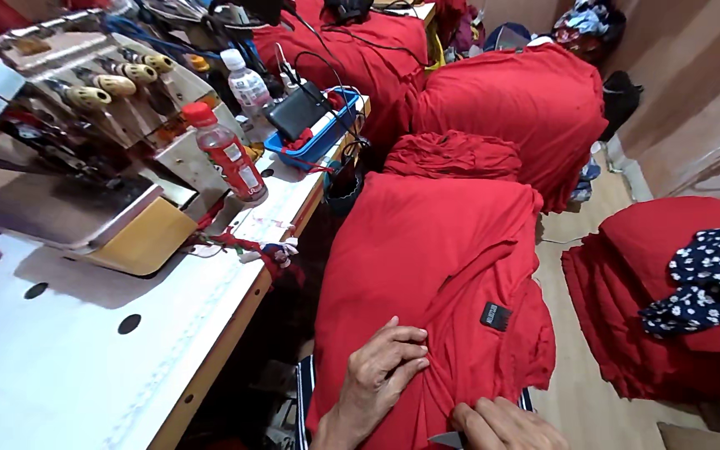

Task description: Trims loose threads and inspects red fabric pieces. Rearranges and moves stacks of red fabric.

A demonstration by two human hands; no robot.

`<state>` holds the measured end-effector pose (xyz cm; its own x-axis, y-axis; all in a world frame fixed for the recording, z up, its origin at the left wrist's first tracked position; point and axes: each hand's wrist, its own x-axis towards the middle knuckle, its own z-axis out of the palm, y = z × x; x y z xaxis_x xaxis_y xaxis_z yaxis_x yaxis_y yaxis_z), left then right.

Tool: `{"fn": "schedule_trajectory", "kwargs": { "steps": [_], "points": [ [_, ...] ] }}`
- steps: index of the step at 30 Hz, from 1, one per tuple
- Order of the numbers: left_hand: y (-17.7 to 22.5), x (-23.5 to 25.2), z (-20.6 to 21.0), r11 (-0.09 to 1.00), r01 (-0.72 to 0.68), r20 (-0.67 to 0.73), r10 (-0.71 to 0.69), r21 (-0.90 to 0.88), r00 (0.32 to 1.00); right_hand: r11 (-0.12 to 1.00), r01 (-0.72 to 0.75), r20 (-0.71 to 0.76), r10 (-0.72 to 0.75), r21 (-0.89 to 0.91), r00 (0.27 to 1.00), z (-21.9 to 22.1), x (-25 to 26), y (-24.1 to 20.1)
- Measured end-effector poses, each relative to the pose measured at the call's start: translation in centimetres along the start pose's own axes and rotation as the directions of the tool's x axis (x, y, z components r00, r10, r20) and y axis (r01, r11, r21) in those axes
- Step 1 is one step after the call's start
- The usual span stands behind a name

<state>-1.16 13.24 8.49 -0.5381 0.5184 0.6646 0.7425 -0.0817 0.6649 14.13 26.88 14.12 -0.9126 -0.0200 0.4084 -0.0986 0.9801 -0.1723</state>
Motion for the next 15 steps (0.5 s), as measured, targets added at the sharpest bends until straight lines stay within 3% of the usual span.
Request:
{"fn": "schedule_trajectory", "kwargs": {
  "steps": [7, 15],
  "points": [
    [0.47, 0.0, 0.0, 0.989, 0.109, 0.009, -0.109, -0.099, 0.994, 1.0, -0.018, 0.002, 0.018, 0.008, 1.0, 0.03, -0.14, -0.18],
    [0.76, -0.09, 0.61, 0.935, 0.2, -0.12, -0.244, -0.294, 0.962, 0.996, 0.019, -0.082, -0.011, 0.091, 0.997, -0.28, 0.1, 0.31]
  ]
}}
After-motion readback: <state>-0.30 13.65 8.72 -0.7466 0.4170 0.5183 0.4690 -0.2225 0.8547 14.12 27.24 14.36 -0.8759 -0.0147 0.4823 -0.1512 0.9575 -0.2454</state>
